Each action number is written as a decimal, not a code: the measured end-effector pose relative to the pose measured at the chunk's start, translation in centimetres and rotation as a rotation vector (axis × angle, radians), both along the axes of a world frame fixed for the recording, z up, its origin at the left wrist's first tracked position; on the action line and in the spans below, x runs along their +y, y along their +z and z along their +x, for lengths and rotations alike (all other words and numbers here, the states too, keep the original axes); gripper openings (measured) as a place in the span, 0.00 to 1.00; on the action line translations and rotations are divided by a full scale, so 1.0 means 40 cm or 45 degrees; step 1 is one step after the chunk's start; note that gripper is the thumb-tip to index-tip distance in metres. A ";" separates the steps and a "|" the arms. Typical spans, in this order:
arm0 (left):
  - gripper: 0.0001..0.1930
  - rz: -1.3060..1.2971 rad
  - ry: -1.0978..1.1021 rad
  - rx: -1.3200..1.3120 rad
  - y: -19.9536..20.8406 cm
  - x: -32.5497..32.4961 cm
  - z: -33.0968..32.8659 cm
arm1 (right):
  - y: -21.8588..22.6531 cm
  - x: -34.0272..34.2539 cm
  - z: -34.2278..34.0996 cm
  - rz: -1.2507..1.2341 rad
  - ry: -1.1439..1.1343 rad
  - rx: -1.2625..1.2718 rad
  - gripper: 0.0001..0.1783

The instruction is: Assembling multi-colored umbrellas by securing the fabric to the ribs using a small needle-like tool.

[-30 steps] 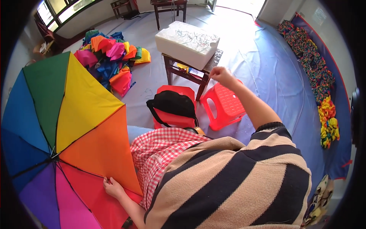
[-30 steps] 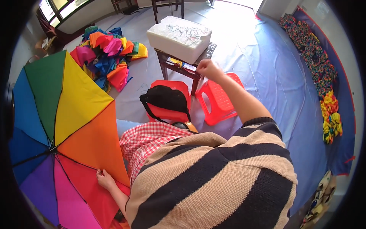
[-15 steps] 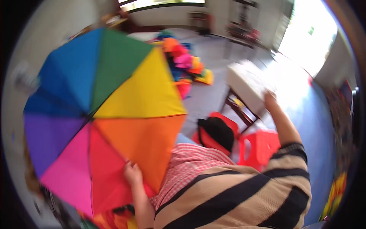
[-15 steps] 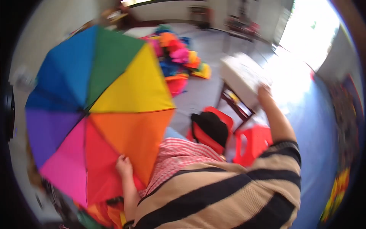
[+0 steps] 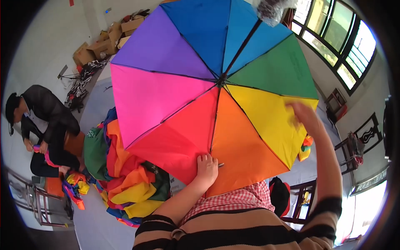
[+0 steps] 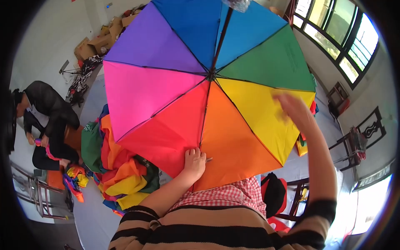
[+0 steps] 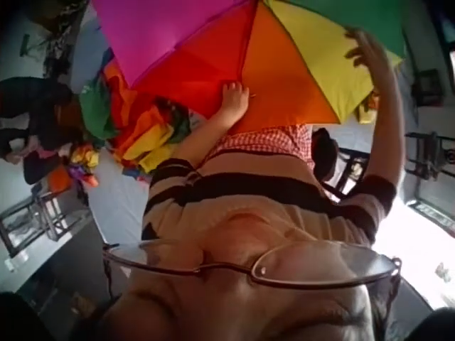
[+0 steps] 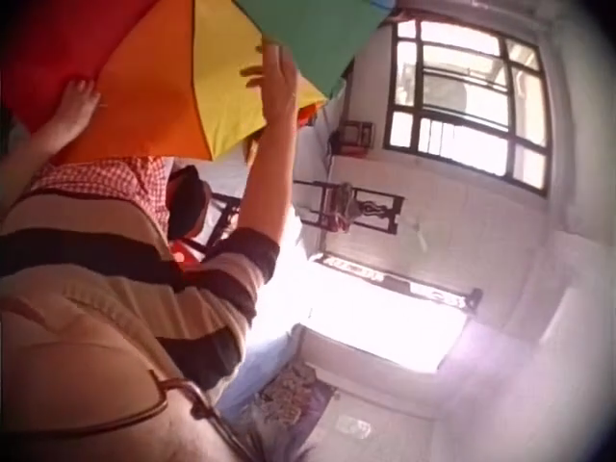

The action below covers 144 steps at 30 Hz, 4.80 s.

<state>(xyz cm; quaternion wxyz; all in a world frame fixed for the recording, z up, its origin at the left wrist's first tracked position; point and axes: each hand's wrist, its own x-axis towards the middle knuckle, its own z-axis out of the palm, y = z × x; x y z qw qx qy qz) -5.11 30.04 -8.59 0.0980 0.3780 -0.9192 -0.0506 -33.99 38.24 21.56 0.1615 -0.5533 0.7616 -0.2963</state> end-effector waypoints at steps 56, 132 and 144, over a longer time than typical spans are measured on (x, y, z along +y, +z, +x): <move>0.16 1.725 -0.452 1.694 0.680 0.181 -0.235 | -0.099 0.159 0.279 -1.434 -0.051 -0.001 0.27; 0.27 -0.232 1.152 0.657 0.098 -0.125 0.741 | -0.148 -0.157 0.566 -0.209 1.291 -2.220 0.27; 0.11 -0.300 1.418 1.094 0.127 -0.406 0.870 | -0.365 -0.003 0.289 -0.269 0.540 -2.184 0.19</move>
